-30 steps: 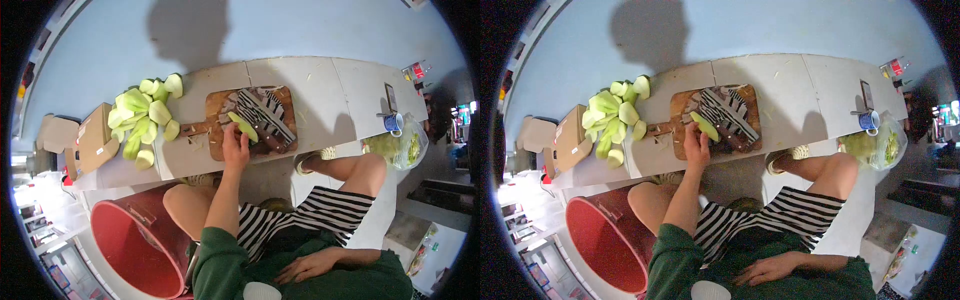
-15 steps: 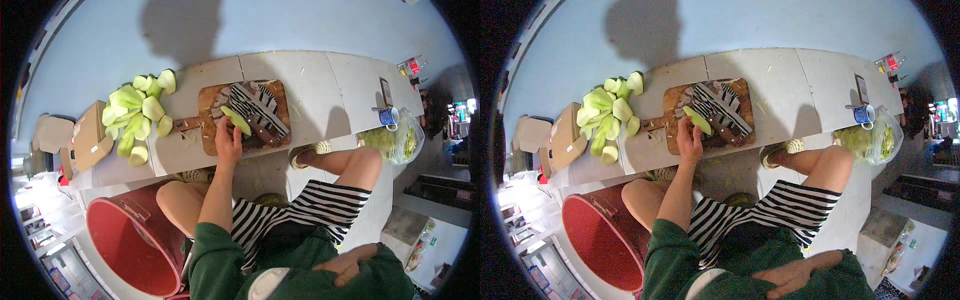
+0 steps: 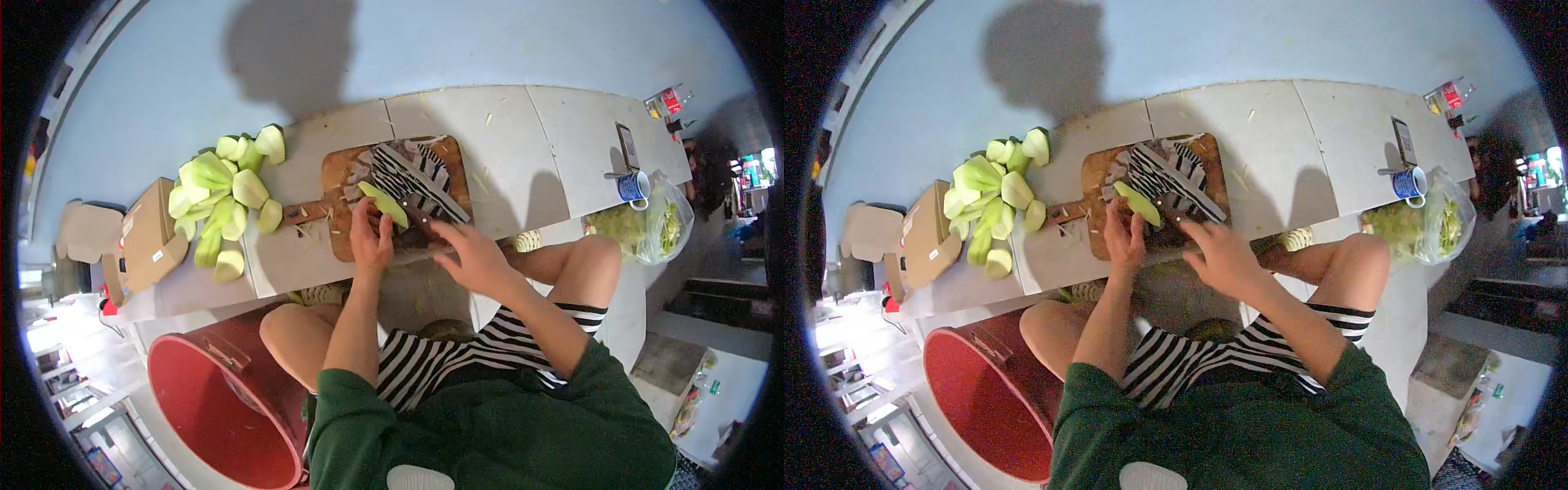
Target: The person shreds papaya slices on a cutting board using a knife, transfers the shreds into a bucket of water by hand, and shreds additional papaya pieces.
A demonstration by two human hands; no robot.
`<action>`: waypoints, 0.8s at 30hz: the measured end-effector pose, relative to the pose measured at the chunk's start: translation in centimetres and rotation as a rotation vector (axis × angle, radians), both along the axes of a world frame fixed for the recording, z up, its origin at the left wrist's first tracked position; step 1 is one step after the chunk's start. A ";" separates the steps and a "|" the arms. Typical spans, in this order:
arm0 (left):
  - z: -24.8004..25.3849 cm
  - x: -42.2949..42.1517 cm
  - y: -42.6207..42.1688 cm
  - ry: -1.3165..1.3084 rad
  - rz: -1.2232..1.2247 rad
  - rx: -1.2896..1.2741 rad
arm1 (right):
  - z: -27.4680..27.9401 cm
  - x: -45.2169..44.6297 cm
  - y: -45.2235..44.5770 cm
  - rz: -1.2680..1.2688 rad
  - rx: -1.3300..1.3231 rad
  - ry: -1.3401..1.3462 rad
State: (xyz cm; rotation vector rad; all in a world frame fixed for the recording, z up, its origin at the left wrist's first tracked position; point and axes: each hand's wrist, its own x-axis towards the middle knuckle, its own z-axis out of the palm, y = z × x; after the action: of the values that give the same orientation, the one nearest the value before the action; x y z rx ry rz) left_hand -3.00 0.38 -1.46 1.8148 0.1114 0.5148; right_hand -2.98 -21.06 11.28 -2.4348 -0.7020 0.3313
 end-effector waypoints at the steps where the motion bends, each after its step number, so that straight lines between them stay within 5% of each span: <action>1: -0.1 -0.1 0.0 -0.002 0.008 0.019 | -1.1 0.9 0.8 -0.005 0.006 -0.002; 3: -0.6 -0.3 0.1 -0.005 -0.008 0.039 | -3.5 2.1 2.5 -0.038 -0.147 -0.191; 7: 0.2 -0.3 -0.1 0.041 -0.035 0.000 | -5.4 3.0 3.7 0.078 -0.432 -0.130; 11: -0.1 -0.2 -0.1 0.011 -0.001 0.041 | -2.6 3.8 3.6 0.037 -0.397 -0.027; 16: 0.1 0.1 0.7 0.065 -0.039 0.079 | -0.9 3.7 1.8 -0.125 0.119 -0.072; 24: -0.4 0.7 0.7 0.016 -0.037 0.028 | -2.5 2.7 2.4 -0.099 -0.054 0.184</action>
State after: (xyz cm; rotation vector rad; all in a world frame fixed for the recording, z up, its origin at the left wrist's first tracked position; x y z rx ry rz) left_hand -2.35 1.10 -1.84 1.8449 0.0818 0.4781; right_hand -0.29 -18.64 8.75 -2.4407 -0.4969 0.5323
